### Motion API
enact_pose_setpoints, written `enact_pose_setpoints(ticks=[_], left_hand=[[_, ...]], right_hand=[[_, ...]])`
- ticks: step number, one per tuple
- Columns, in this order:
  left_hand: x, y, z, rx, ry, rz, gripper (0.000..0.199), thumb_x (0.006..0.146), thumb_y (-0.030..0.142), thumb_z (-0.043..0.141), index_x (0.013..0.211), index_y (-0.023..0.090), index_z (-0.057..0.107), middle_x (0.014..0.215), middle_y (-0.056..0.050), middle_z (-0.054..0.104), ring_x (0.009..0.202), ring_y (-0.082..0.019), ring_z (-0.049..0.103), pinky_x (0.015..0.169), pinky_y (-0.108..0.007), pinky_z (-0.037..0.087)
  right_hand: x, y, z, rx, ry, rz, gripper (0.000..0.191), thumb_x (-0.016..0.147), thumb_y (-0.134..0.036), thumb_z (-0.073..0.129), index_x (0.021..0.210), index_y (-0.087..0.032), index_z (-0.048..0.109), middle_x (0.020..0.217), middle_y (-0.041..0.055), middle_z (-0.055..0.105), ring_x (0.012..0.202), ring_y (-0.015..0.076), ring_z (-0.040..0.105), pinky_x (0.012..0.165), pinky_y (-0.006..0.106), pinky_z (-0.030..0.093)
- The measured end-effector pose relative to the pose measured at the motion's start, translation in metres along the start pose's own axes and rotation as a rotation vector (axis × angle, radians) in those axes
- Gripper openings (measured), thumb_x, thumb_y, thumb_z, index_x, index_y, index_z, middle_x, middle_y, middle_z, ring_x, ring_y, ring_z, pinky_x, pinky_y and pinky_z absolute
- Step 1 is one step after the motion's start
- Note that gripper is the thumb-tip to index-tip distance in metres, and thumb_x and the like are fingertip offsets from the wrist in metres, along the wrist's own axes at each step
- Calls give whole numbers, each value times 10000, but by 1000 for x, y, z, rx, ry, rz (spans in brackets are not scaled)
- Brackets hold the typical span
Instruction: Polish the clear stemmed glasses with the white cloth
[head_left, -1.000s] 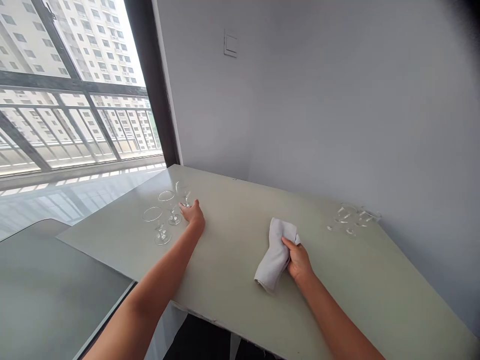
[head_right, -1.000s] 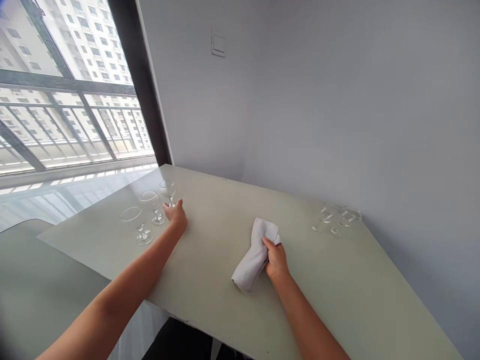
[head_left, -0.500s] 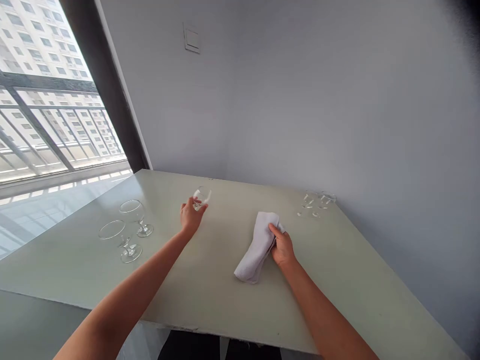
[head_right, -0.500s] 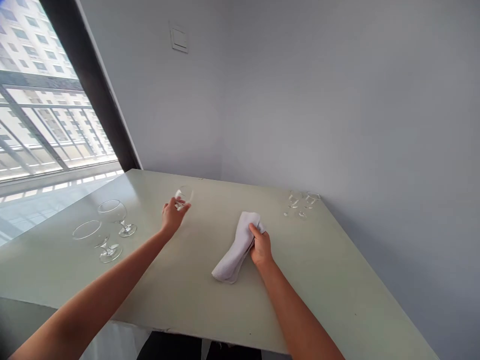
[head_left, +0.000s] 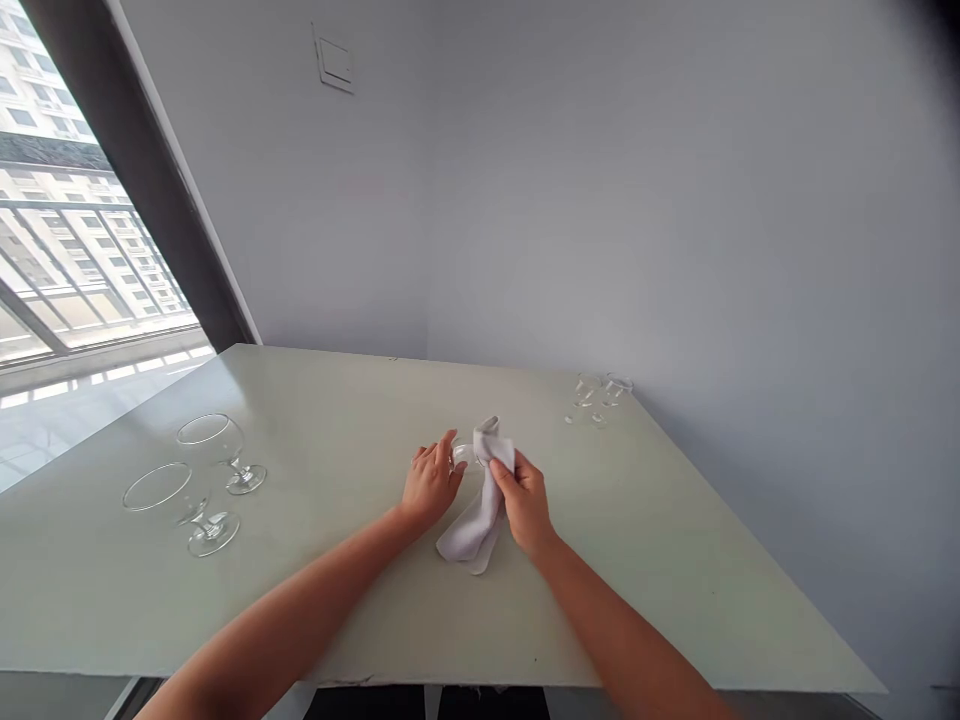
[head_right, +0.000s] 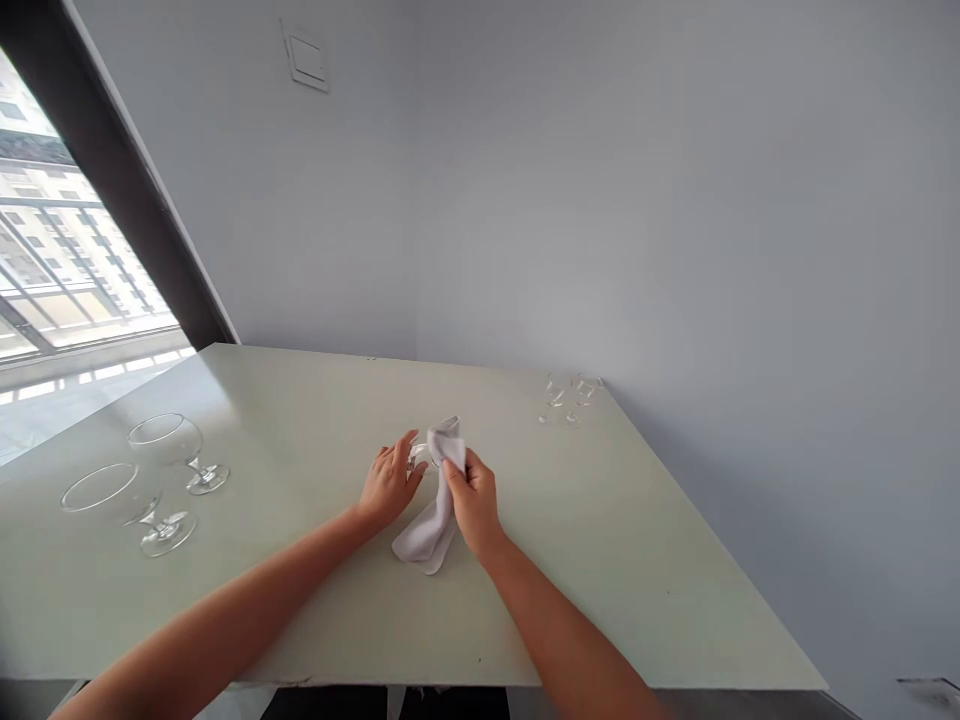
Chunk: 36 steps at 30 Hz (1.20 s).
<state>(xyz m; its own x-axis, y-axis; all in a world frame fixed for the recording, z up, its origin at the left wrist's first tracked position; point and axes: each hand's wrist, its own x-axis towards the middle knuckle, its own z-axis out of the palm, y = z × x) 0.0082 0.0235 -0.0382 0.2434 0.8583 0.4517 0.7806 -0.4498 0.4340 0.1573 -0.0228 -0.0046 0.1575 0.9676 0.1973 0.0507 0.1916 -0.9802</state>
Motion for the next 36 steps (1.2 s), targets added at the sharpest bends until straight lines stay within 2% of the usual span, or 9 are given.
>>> enact_pose_setpoints(ticks=[7,9,13,16,21,26,29,33,36], left_hand=[[-2,-10,-13,85,-34,55,425,805,175,414,1228,166,381,931,-85,625,920,-229,548,818,-348,340],[-3,-8,-14,110,-91,128,443,780,135,420,1221,167,396,944,-91,617,918,-229,544,816,-349,341],[-5,-2,-14,195,-182,216,407,780,106,418,1181,175,427,902,-83,612,863,-214,546,780,-346,354],[-4,-1,-18,302,-126,282,336,814,120,406,1144,168,446,835,-69,599,818,-210,538,788,-360,358],[2,-1,-26,479,21,408,333,816,81,390,1131,159,466,739,-54,562,772,-200,531,870,-393,333],[2,-1,-25,427,-12,400,373,821,74,361,1186,135,404,777,-67,582,731,-196,553,707,-345,393],[0,-1,-29,321,-151,320,341,829,132,382,1170,138,383,771,-59,606,711,-193,582,626,-310,394],[-2,3,-43,119,-521,160,229,825,274,437,1039,193,423,696,0,613,588,-166,577,484,-252,341],[-5,9,-51,118,-501,167,193,819,270,458,998,196,457,725,-9,625,635,-172,585,531,-259,365]], right_hand=[[2,-19,-15,21,-647,155,409,741,-370,576,1110,-193,581,747,-16,542,681,130,462,622,239,372],[4,-16,-20,-81,-742,145,424,701,-324,622,1110,-217,580,807,-11,568,718,140,476,649,246,385],[4,8,-14,-247,-576,81,209,658,-292,662,843,-195,647,740,-7,571,688,140,481,635,249,392],[6,22,-5,-104,-472,154,216,644,-359,687,693,-164,607,623,-11,520,602,126,465,568,248,388],[7,19,-4,257,-390,373,315,676,-455,658,721,-150,588,558,-31,464,510,88,399,487,225,336],[4,9,-9,237,-521,305,409,599,-313,748,957,-159,624,700,-8,552,630,106,465,585,234,371],[3,3,-13,95,-622,219,363,628,-277,724,966,-178,634,749,-7,566,678,114,474,619,237,378],[3,3,-18,-18,-588,133,174,652,-280,700,768,-159,653,699,-13,555,668,119,475,614,242,374],[5,4,-19,2,-581,142,165,625,-273,723,691,-145,642,645,-15,540,636,117,473,593,241,369]])
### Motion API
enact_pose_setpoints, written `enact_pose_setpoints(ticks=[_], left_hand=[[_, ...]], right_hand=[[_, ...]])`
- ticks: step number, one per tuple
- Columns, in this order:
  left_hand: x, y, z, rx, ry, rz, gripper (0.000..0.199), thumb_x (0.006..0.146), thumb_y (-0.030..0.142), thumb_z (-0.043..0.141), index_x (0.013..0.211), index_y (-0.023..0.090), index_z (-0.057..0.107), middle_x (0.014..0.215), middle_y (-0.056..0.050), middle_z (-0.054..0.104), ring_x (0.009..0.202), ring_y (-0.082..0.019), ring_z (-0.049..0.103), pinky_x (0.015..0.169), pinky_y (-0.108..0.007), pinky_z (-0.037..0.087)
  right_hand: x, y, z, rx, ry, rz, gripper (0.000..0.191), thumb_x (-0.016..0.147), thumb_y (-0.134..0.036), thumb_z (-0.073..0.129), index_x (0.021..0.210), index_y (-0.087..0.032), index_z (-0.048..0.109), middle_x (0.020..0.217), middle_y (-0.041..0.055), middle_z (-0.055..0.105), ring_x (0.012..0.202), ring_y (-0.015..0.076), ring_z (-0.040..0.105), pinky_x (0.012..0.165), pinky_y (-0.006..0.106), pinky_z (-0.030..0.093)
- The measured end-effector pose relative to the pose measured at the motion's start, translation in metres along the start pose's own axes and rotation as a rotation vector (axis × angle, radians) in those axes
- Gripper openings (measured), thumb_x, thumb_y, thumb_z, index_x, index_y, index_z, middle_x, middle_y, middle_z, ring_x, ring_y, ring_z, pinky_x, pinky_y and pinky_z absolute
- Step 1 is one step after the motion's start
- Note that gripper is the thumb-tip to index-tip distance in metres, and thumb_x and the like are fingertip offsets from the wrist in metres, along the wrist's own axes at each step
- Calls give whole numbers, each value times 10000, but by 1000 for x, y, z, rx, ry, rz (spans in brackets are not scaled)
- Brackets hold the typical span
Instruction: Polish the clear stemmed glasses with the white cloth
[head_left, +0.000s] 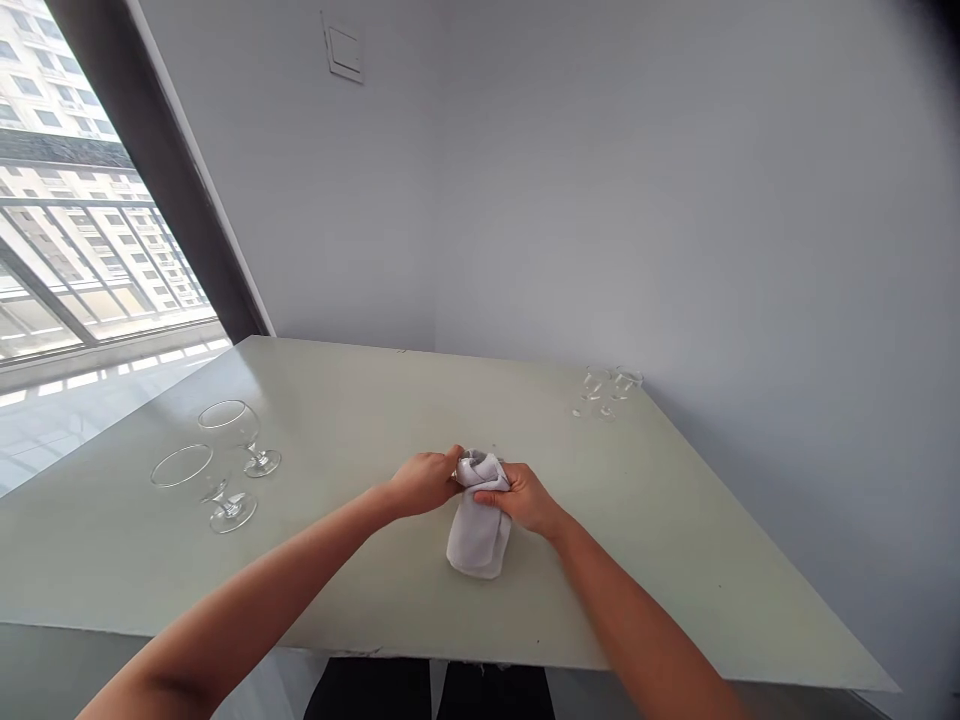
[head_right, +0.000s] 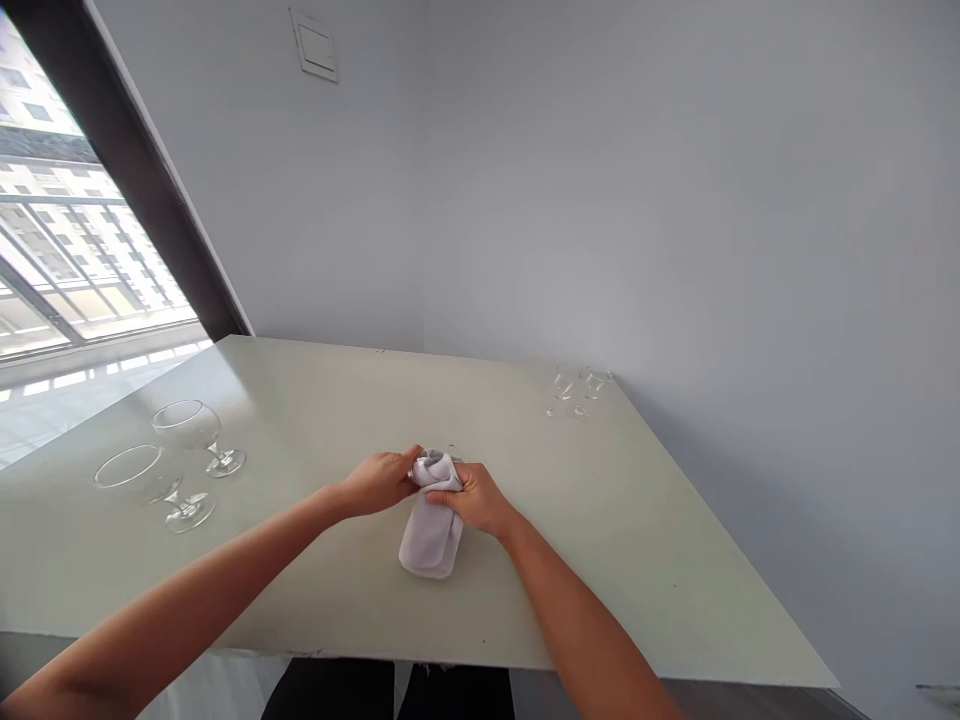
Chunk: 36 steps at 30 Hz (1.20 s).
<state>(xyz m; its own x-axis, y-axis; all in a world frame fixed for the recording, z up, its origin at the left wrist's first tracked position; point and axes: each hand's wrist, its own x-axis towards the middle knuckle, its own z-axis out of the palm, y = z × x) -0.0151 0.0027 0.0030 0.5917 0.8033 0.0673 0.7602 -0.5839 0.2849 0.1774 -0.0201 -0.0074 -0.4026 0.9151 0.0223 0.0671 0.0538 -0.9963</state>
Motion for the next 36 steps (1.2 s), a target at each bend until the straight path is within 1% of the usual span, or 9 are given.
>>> enact_pose_setpoints(ticks=[4,6,10,16,22,24,28,33,36], left_hand=[[-5,4,-4,244,438,110,266,853,289,445,1096,189,489,804,-65,632,791,-201,576,774,-356,371],[-6,2,-7,249,485,183,280,853,368,448,1055,197,538,732,-53,624,744,-188,564,774,-355,364],[-7,-7,-18,-45,305,41,386,793,535,466,956,210,597,638,-17,606,620,-152,527,649,-293,372],[-8,-26,-25,-774,-460,-69,554,800,625,323,774,139,587,558,-19,561,463,-107,462,492,-243,372],[-8,-21,-14,-71,212,111,352,850,432,411,1054,188,564,907,-97,639,871,-207,561,793,-365,406],[-9,-19,-12,103,289,221,303,853,366,435,1048,180,572,871,-103,636,891,-221,545,826,-397,381],[-12,-25,-14,-93,136,109,302,854,402,415,869,183,622,647,-41,594,652,-160,532,658,-309,408],[-17,-39,-24,-803,-487,-27,495,838,539,326,811,127,598,503,-5,498,454,-117,458,488,-260,382],[-17,-35,-25,-686,-367,-52,475,842,528,326,854,135,592,607,-40,576,555,-140,525,548,-270,413]], right_hand=[[3,-1,0,302,120,25,205,608,-296,739,696,-145,631,610,-15,535,577,106,474,558,241,374],[3,-2,1,430,122,60,223,610,-315,737,704,-147,626,611,-11,540,556,104,474,544,245,378],[-2,-8,0,283,26,35,214,637,-307,719,768,-155,645,659,-7,562,615,117,496,583,249,384],[-10,-15,-7,-126,-230,-77,146,649,-285,699,742,-175,670,749,-6,606,769,160,520,700,270,383],[5,6,-3,293,59,124,239,603,-312,741,768,-158,661,659,-8,586,627,124,516,604,249,390],[8,10,2,493,130,170,265,591,-319,751,768,-149,652,649,-2,579,593,110,505,575,239,390],[1,1,7,475,46,167,295,598,-321,748,813,-139,660,663,5,579,599,112,503,576,241,394],[-10,-15,2,56,-259,13,252,646,-285,707,873,-177,681,796,-1,613,780,154,520,710,279,396],[-5,-7,4,115,-155,57,231,628,-290,719,815,-158,683,717,-8,601,704,138,516,661,265,390]])
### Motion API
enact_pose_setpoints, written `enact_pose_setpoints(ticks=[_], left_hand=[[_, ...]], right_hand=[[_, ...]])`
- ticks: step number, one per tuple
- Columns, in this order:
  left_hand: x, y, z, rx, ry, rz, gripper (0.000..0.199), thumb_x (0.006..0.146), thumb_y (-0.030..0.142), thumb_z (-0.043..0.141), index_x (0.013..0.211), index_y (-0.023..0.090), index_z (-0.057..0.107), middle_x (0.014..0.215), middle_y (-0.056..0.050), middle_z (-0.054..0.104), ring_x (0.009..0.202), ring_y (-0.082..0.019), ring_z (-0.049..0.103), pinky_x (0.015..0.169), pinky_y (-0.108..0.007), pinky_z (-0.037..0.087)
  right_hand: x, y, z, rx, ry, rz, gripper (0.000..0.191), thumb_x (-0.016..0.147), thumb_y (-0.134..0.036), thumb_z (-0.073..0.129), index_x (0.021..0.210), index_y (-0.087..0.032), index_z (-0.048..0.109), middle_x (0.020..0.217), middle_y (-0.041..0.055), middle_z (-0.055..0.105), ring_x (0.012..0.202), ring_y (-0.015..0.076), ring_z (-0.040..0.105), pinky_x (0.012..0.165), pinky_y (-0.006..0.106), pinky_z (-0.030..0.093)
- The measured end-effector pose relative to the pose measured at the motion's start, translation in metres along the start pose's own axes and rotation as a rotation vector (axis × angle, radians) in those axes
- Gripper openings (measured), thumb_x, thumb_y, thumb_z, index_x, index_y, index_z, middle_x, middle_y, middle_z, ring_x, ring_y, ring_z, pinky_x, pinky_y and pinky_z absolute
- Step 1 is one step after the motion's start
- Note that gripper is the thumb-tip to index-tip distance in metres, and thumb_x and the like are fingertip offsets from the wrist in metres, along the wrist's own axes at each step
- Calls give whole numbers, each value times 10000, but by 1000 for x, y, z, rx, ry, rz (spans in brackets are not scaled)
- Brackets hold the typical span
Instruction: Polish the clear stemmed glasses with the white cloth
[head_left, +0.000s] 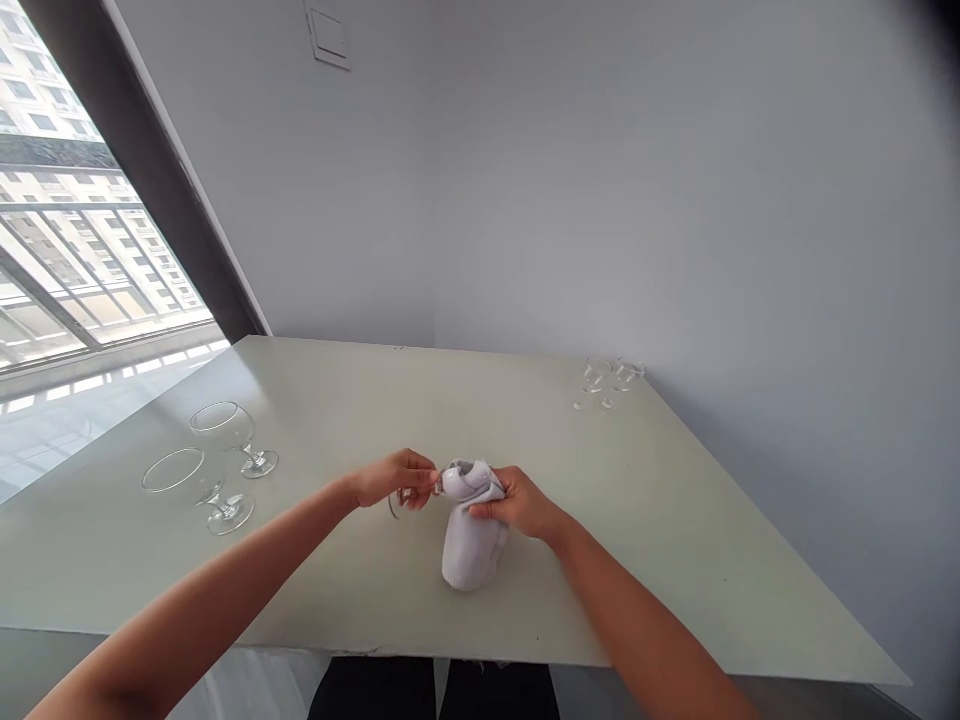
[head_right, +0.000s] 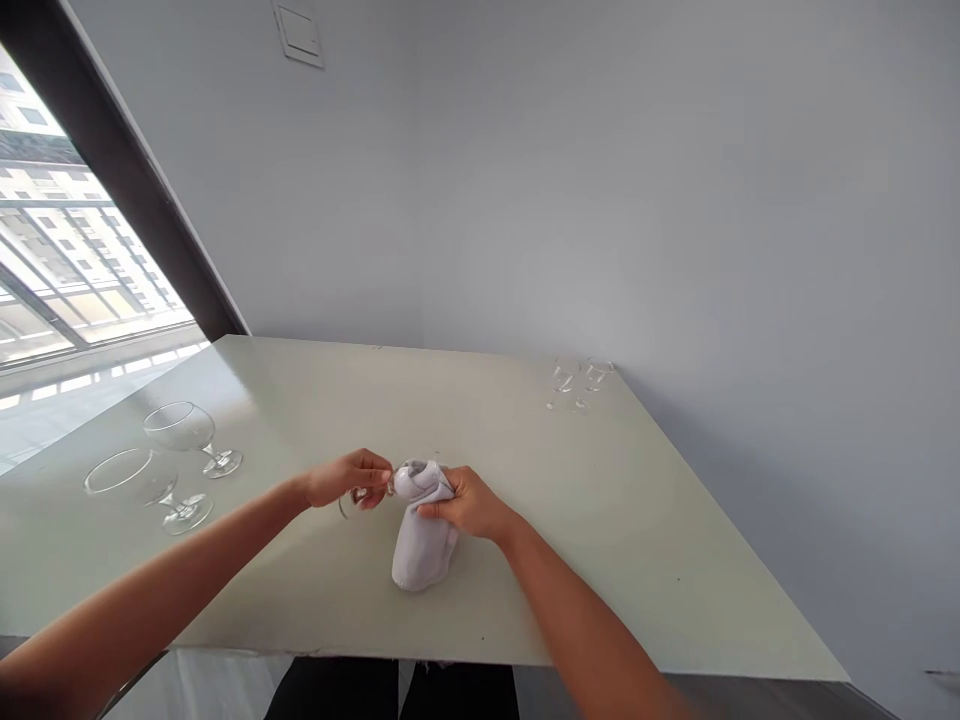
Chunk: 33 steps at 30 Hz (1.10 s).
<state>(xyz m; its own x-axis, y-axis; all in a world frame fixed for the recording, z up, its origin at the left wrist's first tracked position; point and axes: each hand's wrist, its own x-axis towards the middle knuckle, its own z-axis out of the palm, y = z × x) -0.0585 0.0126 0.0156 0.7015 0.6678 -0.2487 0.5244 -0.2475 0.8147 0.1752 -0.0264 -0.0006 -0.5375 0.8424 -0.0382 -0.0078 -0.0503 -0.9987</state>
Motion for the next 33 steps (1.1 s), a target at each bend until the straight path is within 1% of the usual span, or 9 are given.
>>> enact_pose_setpoints(ticks=[4,8,11,15,18,20,26,30,33], left_hand=[[2,10,13,676,493,190,279,817,386,483,1005,196,563,909,-79,630,915,-217,541,806,-366,396],[0,10,18,899,528,252,272,869,352,401,823,164,593,659,-56,591,680,-174,536,687,-324,389],[-8,9,10,698,451,170,307,854,417,408,767,190,596,570,-8,535,555,-127,478,563,-256,343],[-20,11,-1,127,127,-34,320,774,489,498,692,191,580,533,26,480,489,-88,417,488,-218,317],[-22,8,-1,-284,-102,-115,349,733,508,541,708,162,576,485,35,445,460,-85,399,485,-233,363],[-20,3,4,-484,-150,-132,368,725,514,551,720,147,572,448,44,421,435,-81,380,504,-258,399],[-10,-14,19,-767,-57,-185,366,741,505,547,722,139,542,427,57,378,402,-65,344,481,-256,366],[-4,-16,23,-607,185,-251,361,732,509,540,700,150,517,470,50,417,426,-72,386,478,-236,341],[0,-10,27,-320,307,-301,296,731,445,530,649,163,492,520,31,484,466,-85,425,476,-224,328]], right_hand=[[11,13,6,407,287,85,288,577,-317,754,793,-151,664,660,-5,577,600,111,495,587,247,386],[7,12,15,425,190,71,312,637,-333,714,894,-168,653,710,2,579,623,110,490,594,243,388],[0,6,14,116,32,7,280,672,-294,684,926,-185,643,788,4,597,716,135,514,639,251,392],[-2,-2,8,-390,-142,-224,194,761,-195,544,923,-208,649,868,4,627,810,157,540,697,261,397],[0,-8,2,-681,-158,-391,288,779,-111,441,928,-234,655,825,-4,644,754,141,558,652,246,393],[1,-10,-3,-799,-99,-451,315,779,-99,425,928,-249,658,827,-3,656,750,146,570,639,247,397],[-1,-3,-39,-972,258,-428,392,771,-91,415,1044,-283,623,968,-9,670,835,167,602,688,265,425],[-1,-2,-45,-1111,628,-498,380,799,-87,389,1069,-241,609,1112,31,625,993,228,559,860,376,378],[1,-2,-20,-1259,466,-637,303,837,-244,464,1113,-221,588,1259,54,527,1234,301,348,1013,473,225]])
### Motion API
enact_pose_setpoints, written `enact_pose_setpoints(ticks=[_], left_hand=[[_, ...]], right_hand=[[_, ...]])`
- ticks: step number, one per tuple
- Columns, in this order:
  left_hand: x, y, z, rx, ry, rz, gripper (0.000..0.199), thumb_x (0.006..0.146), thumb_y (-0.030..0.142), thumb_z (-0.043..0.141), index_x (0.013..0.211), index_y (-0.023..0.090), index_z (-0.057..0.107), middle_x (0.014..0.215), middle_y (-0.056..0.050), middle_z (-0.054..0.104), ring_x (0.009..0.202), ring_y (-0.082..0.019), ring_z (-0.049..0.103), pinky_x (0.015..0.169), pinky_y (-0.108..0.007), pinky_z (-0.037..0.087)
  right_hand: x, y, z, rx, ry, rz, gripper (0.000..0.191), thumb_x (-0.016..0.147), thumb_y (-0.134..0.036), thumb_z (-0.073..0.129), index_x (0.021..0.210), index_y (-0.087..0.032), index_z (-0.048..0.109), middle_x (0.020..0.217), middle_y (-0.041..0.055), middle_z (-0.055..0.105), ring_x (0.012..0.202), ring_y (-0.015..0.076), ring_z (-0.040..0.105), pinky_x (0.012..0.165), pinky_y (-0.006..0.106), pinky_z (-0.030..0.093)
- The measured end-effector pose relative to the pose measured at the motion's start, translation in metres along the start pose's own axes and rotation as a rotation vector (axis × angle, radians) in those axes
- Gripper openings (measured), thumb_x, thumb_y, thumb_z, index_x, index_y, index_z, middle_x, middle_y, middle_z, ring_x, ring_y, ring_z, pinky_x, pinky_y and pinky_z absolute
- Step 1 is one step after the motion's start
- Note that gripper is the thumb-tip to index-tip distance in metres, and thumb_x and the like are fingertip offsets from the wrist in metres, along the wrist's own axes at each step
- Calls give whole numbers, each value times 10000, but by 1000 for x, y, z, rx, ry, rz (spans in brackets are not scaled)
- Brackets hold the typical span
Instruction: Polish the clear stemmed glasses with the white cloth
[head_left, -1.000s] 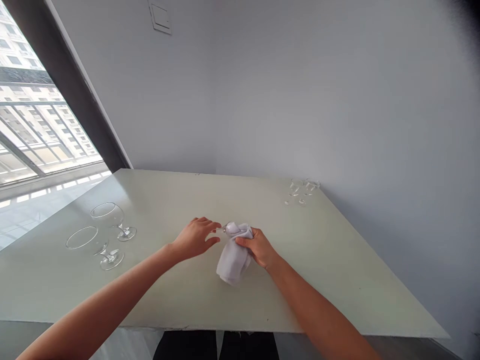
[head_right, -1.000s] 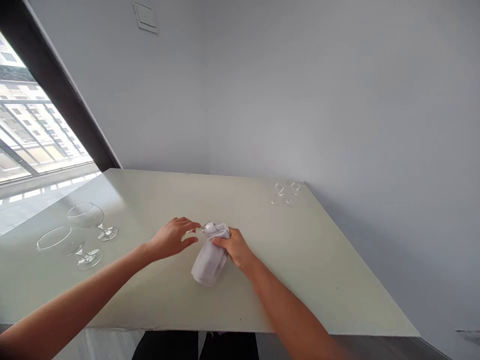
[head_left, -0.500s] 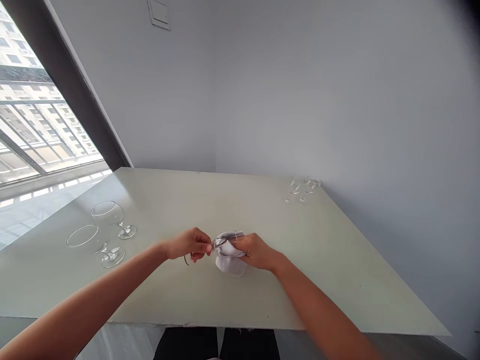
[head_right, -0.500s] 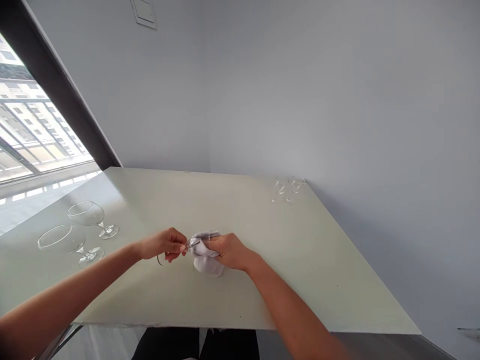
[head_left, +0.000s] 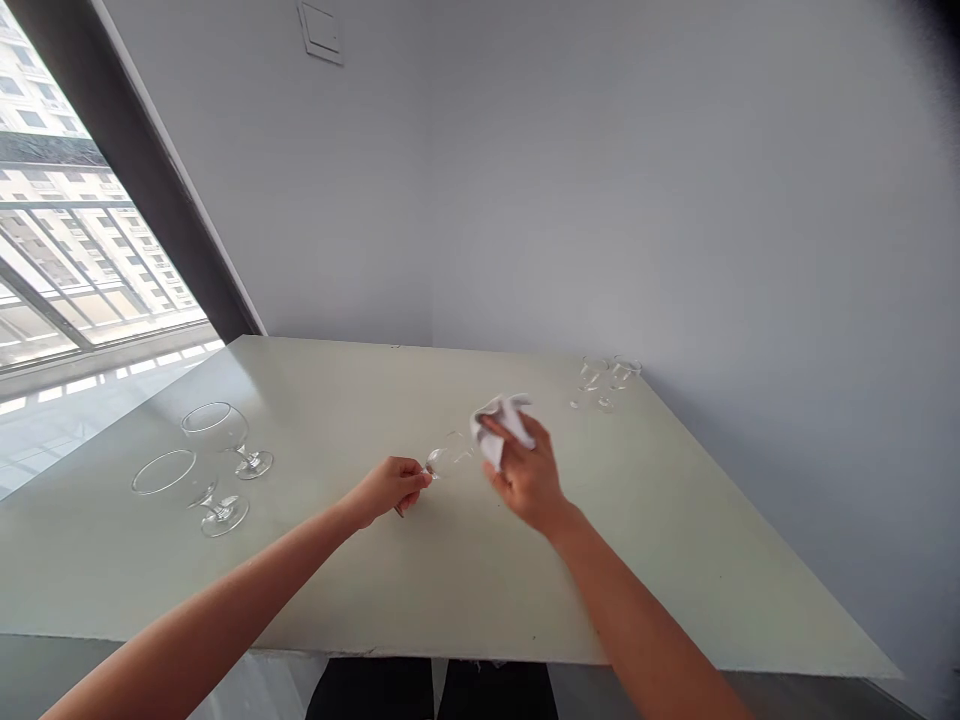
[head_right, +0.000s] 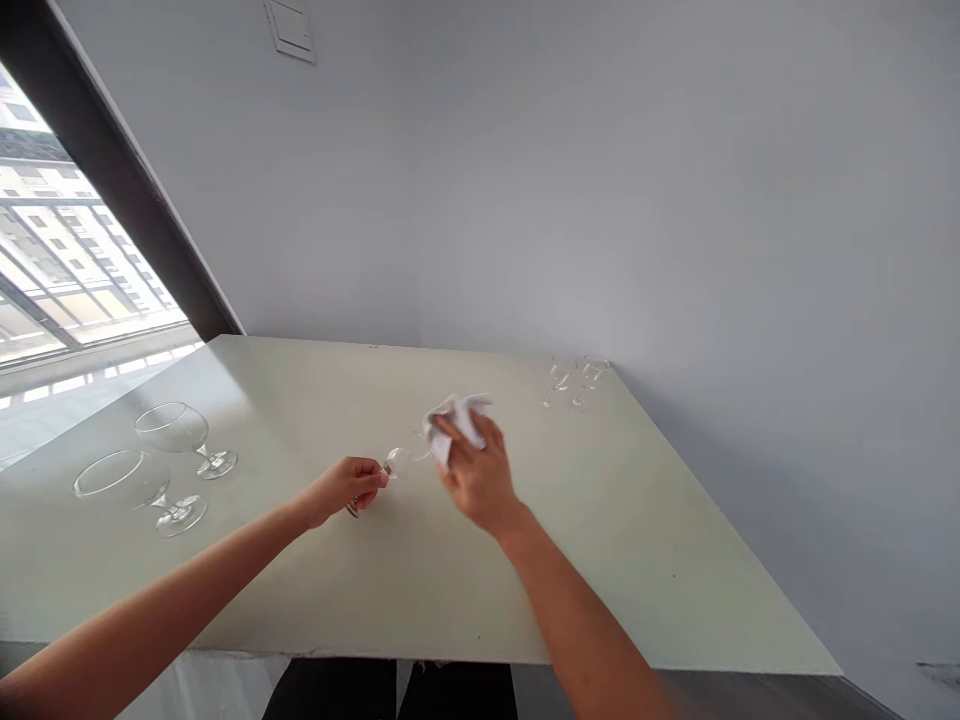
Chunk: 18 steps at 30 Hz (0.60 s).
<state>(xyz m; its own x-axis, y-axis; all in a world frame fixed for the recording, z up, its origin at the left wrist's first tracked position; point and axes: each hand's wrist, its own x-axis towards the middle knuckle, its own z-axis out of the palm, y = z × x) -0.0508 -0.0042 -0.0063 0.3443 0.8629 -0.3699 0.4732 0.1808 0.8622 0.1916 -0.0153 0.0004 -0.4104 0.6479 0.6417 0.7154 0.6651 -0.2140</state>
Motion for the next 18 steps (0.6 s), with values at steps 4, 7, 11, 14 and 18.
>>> enact_pose_setpoints(ticks=[4,7,11,14,18], left_hand=[[-9,10,15,448,142,169,200,756,260,429,579,177,474,537,19,510,476,-98,439,463,-225,277],[-18,13,22,742,282,434,226,787,206,378,586,181,480,523,7,500,490,-110,438,485,-241,249],[-22,10,28,905,293,667,253,852,279,364,720,183,557,567,-21,548,558,-137,486,523,-250,273],[-19,7,34,794,254,636,258,862,304,369,755,190,575,593,-14,562,564,-127,489,540,-239,302],[-9,9,46,557,267,516,223,841,356,417,775,204,566,620,14,563,561,-108,465,549,-220,322]], right_hand=[[3,-37,14,40,-199,-246,361,833,-360,503,1168,-230,548,1193,55,574,1237,276,339,1051,472,185],[7,-43,13,199,-159,-103,283,865,-279,452,1116,-237,578,1115,51,615,1135,226,451,1005,432,275],[11,-26,4,821,-213,362,277,872,-341,422,881,-196,657,916,62,653,889,189,574,795,337,423],[9,-8,7,1190,-252,657,350,813,-446,479,752,-146,649,661,47,627,651,172,583,599,291,436],[8,5,23,1513,-50,960,373,720,-510,536,669,-150,620,590,44,608,620,185,580,565,290,444]])
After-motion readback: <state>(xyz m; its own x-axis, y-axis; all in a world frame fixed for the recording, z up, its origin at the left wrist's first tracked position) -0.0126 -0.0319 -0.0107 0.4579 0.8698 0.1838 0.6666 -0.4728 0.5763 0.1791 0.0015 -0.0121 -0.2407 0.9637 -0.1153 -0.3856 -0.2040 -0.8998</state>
